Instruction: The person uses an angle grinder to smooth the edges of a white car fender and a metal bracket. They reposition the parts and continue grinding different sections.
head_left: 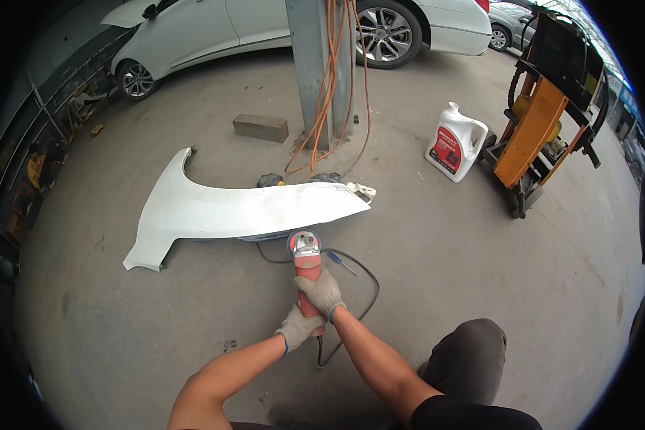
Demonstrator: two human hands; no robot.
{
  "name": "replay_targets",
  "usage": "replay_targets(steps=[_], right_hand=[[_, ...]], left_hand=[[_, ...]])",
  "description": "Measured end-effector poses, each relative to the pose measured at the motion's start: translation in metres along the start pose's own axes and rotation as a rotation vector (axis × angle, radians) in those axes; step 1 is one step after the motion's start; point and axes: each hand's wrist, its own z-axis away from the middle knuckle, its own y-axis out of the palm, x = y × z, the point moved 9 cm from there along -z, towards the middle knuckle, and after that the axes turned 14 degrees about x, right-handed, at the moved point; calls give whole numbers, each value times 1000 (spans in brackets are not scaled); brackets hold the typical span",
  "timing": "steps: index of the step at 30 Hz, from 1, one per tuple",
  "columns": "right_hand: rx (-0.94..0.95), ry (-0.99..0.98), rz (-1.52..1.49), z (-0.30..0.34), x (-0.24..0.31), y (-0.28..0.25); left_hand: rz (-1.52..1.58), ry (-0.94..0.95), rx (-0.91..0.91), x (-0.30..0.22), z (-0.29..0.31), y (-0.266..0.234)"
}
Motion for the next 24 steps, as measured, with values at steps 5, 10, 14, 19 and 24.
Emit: replay_targets(steps=[5, 10, 14, 19, 24], right_hand=[[6, -10, -26, 2, 1, -4], [11, -17, -31, 3, 5, -1], [13, -10, -20, 0, 0, -1], [17, -19, -9, 0, 4, 2], [23, -1, -17, 1, 2, -2]], left_hand=[[35, -1, 20, -11, 3, 4], [126, -8, -86, 1, 4, -2], [132, -19, -61, -8, 5, 0], [61, 1, -98, 10, 0, -9], [9, 3, -109, 2, 1, -7]])
